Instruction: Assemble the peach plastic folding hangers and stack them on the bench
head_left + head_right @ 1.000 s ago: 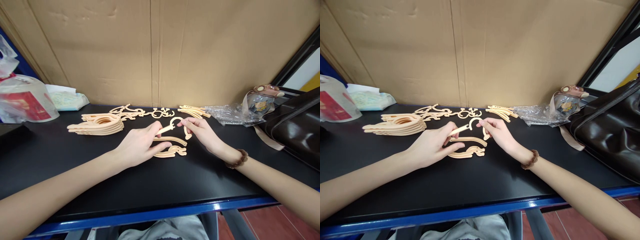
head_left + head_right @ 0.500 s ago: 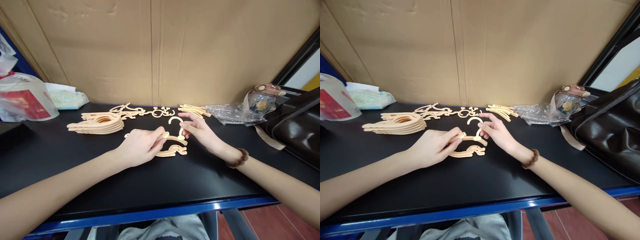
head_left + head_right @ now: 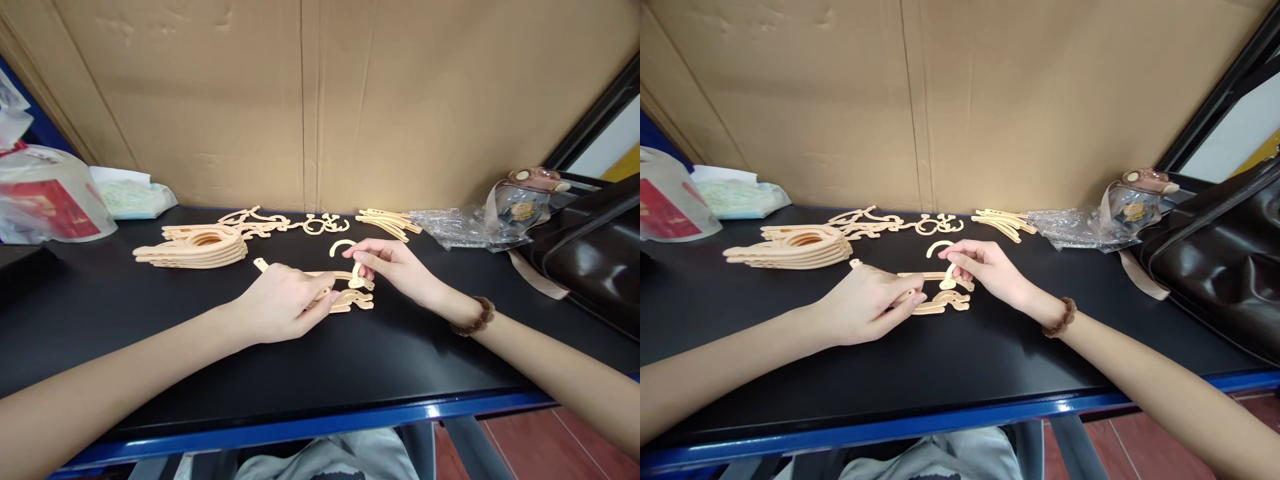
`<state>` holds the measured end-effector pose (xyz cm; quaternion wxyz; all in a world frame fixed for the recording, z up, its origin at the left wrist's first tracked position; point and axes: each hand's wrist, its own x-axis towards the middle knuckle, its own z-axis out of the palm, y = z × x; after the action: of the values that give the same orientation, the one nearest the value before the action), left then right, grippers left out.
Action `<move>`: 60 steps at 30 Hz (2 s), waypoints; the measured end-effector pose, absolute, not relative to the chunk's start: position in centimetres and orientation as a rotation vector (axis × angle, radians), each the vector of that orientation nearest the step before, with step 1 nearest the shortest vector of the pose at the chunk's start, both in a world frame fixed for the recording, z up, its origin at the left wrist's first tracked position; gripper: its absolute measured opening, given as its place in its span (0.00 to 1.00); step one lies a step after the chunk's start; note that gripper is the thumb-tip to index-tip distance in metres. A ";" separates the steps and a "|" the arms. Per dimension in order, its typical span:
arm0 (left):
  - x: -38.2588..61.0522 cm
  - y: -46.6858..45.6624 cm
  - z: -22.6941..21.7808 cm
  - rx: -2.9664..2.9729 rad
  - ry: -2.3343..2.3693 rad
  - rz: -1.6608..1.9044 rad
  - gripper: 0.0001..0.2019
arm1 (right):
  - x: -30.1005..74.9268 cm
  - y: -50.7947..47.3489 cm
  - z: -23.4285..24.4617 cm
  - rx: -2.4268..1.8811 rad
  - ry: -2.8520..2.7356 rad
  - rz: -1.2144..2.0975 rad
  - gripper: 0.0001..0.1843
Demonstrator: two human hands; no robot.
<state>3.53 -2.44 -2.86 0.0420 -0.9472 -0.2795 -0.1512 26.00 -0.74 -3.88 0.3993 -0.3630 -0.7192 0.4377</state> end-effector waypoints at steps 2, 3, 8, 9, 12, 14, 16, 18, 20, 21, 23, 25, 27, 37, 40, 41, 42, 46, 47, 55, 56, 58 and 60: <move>3.5 -2.5 -2.9 -2.913 -0.806 -0.486 0.13 | 26.0 -0.7 -3.9 -0.923 -1.819 1.102 0.12; 3.5 -2.5 -2.9 -2.913 -0.780 -0.504 0.12 | 26.0 -0.7 -3.9 -0.924 -1.819 1.102 0.12; 3.6 -2.4 -3.1 -2.875 -0.727 -0.594 0.13 | 25.9 -0.7 -3.8 -0.907 -1.825 1.124 0.12; 3.7 -2.4 -3.2 -2.862 -0.756 -0.620 0.13 | 25.9 -0.8 -3.8 -0.900 -1.824 1.129 0.12; 3.6 -2.1 -3.4 -2.817 -0.834 -0.676 0.17 | 25.8 -1.0 -3.8 -0.873 -1.813 1.161 0.12; 3.6 -2.0 -3.6 -2.796 -0.822 -0.691 0.15 | 25.8 -1.2 -3.8 -0.854 -1.808 1.185 0.12; 3.5 -2.0 -3.6 -2.784 -0.788 -0.707 0.13 | 25.8 -1.2 -3.8 -0.838 -1.813 1.192 0.11; 3.5 -2.0 -3.6 -2.778 -0.749 -0.725 0.12 | 25.8 -1.2 -3.8 -0.830 -1.829 1.178 0.11; 3.6 -2.1 -3.6 -2.773 -0.715 -0.734 0.11 | 25.8 -1.2 -3.8 -0.824 -1.847 1.163 0.12; 3.6 -2.1 -3.5 -2.768 -0.700 -0.735 0.11 | 25.8 -1.1 -3.8 -0.822 -1.854 1.158 0.12; 3.6 -2.2 -3.5 -2.754 -0.681 -0.737 0.11 | 25.8 -1.1 -3.7 -0.823 -1.865 1.148 0.12; 3.6 -2.2 -3.5 -2.745 -0.674 -0.735 0.11 | 25.8 -1.1 -3.7 -0.834 -1.873 1.137 0.12; 3.6 -2.1 -3.6 -2.743 -0.683 -0.728 0.11 | 25.8 -1.2 -3.7 -0.836 -1.878 1.131 0.12; 3.5 -1.9 -3.7 -2.728 -0.694 -0.730 0.09 | 25.7 -1.4 -3.5 -0.823 -1.908 1.130 0.11; 3.5 -1.9 -3.7 -2.729 -0.686 -0.737 0.09 | 25.7 -1.4 -3.5 -0.830 -1.920 1.130 0.10; 3.5 -1.9 -3.7 -2.730 -0.688 -0.741 0.09 | 25.7 -1.4 -3.5 -0.830 -1.924 1.137 0.10; 3.5 -1.9 -3.7 -2.729 -0.690 -0.746 0.10 | 25.7 -1.4 -3.5 -0.828 -1.925 1.147 0.10; 3.6 -1.9 -3.6 -2.699 -0.699 -0.755 0.12 | 25.6 -1.6 -3.5 -0.796 -1.929 1.211 0.11; 3.6 -1.9 -3.6 -2.689 -0.701 -0.753 0.12 | 25.6 -1.7 -3.4 -0.791 -1.939 1.219 0.12; 3.4 -2.0 -3.4 -2.694 -0.699 -0.716 0.11 | 25.6 -2.0 -3.1 -0.772 -2.043 1.215 0.15; 3.5 -2.1 -3.4 -2.700 -0.696 -0.706 0.11 | 25.7 -2.0 -3.1 -0.775 -2.061 1.218 0.15; 3.5 -2.1 -3.4 -2.713 -0.703 -0.671 0.12 | 25.8 -1.9 -3.0 -0.786 -2.087 1.230 0.14; 3.5 -2.1 -3.4 -2.720 -0.707 -0.639 0.13 | 25.8 -1.9 -2.9 -0.796 -2.095 1.229 0.14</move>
<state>3.46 -2.11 -3.42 0.1296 -0.9358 -0.2431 -0.2199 25.80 -1.85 -2.92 0.2884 -0.2980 -0.7848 0.4605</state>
